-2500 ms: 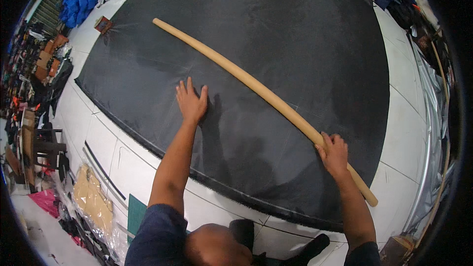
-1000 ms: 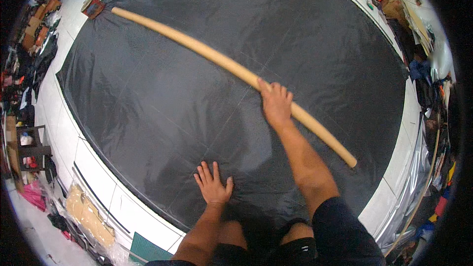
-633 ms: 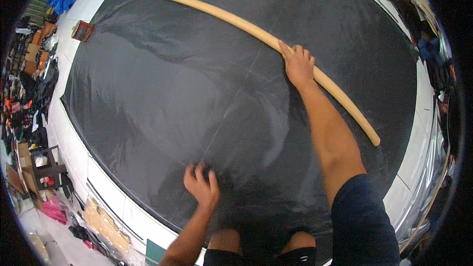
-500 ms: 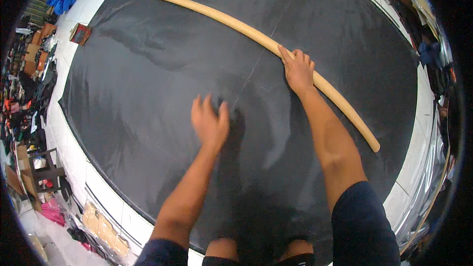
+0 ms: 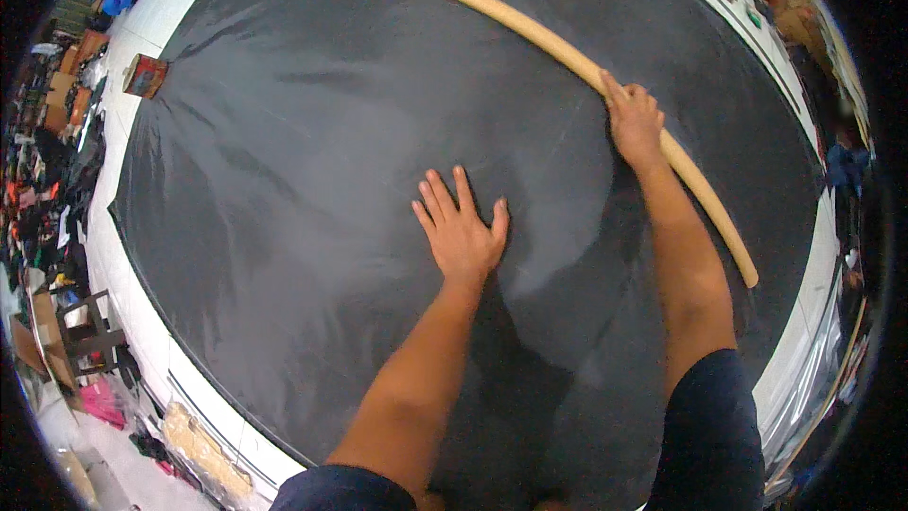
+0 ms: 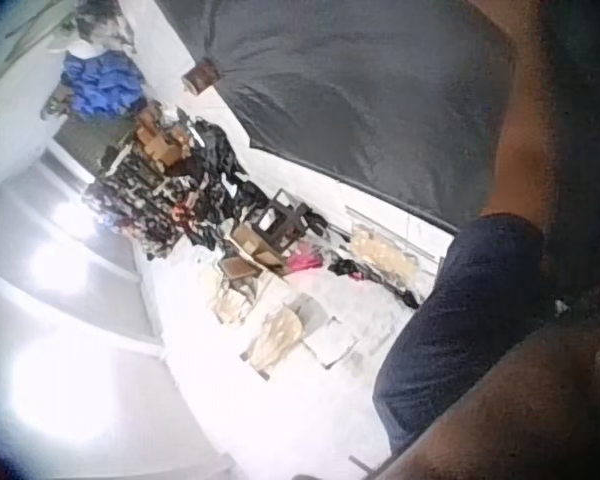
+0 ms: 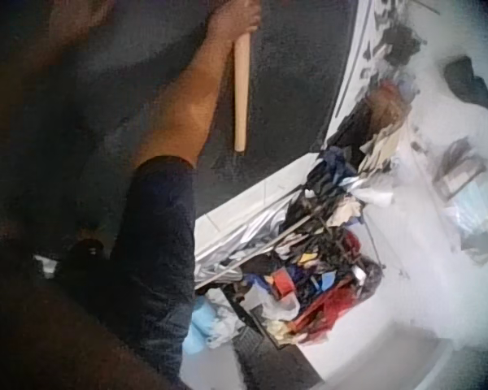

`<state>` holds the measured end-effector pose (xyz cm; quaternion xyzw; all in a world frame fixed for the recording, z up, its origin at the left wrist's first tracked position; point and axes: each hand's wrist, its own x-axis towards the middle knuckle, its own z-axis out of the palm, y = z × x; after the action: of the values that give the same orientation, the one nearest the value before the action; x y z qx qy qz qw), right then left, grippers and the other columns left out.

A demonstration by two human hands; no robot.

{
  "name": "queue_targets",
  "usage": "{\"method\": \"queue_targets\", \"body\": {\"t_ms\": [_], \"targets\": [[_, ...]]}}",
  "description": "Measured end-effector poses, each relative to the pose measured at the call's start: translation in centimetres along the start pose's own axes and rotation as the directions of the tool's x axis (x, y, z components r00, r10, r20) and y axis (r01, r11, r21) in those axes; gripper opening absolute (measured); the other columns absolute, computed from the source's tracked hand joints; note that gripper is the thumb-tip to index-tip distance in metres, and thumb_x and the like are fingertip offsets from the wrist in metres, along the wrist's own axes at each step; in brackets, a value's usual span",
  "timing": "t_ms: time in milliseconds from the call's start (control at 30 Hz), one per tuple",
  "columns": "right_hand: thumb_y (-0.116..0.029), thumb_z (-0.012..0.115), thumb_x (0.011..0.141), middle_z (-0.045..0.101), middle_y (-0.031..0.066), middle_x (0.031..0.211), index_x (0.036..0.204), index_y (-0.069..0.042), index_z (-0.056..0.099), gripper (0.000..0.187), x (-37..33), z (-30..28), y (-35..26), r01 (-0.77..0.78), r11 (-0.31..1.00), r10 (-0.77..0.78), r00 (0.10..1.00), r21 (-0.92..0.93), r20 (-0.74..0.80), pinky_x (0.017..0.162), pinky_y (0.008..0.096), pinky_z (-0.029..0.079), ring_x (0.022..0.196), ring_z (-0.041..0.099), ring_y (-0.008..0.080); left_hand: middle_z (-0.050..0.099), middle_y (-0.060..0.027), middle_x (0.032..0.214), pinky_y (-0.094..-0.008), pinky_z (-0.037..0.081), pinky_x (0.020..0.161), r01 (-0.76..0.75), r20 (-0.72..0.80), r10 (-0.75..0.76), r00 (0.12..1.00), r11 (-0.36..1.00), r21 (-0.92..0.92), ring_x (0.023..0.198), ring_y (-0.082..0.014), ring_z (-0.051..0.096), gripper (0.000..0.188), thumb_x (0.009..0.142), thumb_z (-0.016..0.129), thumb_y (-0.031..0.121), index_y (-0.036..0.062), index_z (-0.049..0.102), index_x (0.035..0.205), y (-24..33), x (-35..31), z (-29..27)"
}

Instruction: The person smooths a large black fabric on the floor using a wooden dowel, then uses a brush to clean the surface. They also pick up and move a sewing machine to a different location.

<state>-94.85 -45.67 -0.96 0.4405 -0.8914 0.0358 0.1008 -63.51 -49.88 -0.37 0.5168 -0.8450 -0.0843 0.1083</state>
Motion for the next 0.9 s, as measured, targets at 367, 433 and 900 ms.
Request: {"method": "queue_targets", "body": {"t_ms": [367, 433, 900], "targets": [[-0.030, 0.046, 0.099, 0.057, 0.0128, 0.118, 0.144, -0.043, 0.035, 0.048, 17.3, 3.5, 6.3, -0.084, 0.995, 0.087, 0.995, -0.053, 0.053, 0.090, 0.0563, 0.046, 0.105, 0.057, 0.0359, 0.021, -0.0302, 0.152, -0.0600, 0.013, 0.114, 0.056, 0.188, -0.048, 0.981, 0.998, -0.037, 0.142, -0.0464, 0.019, 0.080, 0.085, 0.056, 0.053, 0.0070, 0.035, 0.147, 0.3, 1.5, -1.0], [-0.029, 0.045, 0.099, 0.057, 0.0143, 0.115, 0.144, -0.041, 0.036, 0.048, 19.0, 3.4, 6.1, -0.084, 0.995, 0.087, 0.994, -0.050, 0.066, 0.089, 0.0555, 0.046, 0.103, 0.058, 0.0355, 0.021, -0.0301, 0.152, -0.0601, 0.013, 0.113, 0.071, 0.210, -0.064, 0.976, 0.997, -0.026, 0.142, -0.0463, 0.019, 0.080, 0.085, 0.056, 0.054, 0.0072, 0.035, 0.146, 0.2, 1.5, -1.0], [-0.033, 0.055, 0.094, 0.053, 0.0132, 0.093, 0.143, -0.036, 0.042, 0.051, 10.2, -2.8, -16.6, 0.467, 0.857, -0.494, 0.864, 0.216, 0.094, 0.072, 0.0466, 0.051, 0.083, 0.057, 0.0332, 0.019, -0.0285, 0.154, -0.0596, 0.014, 0.113, 0.094, 0.230, -0.084, 0.969, 0.995, -0.030, 0.142, -0.0459, 0.018, 0.081, 0.085, 0.056, 0.054, 0.0090, 0.032, 0.148, 0.2, 1.6, -1.0]]}}
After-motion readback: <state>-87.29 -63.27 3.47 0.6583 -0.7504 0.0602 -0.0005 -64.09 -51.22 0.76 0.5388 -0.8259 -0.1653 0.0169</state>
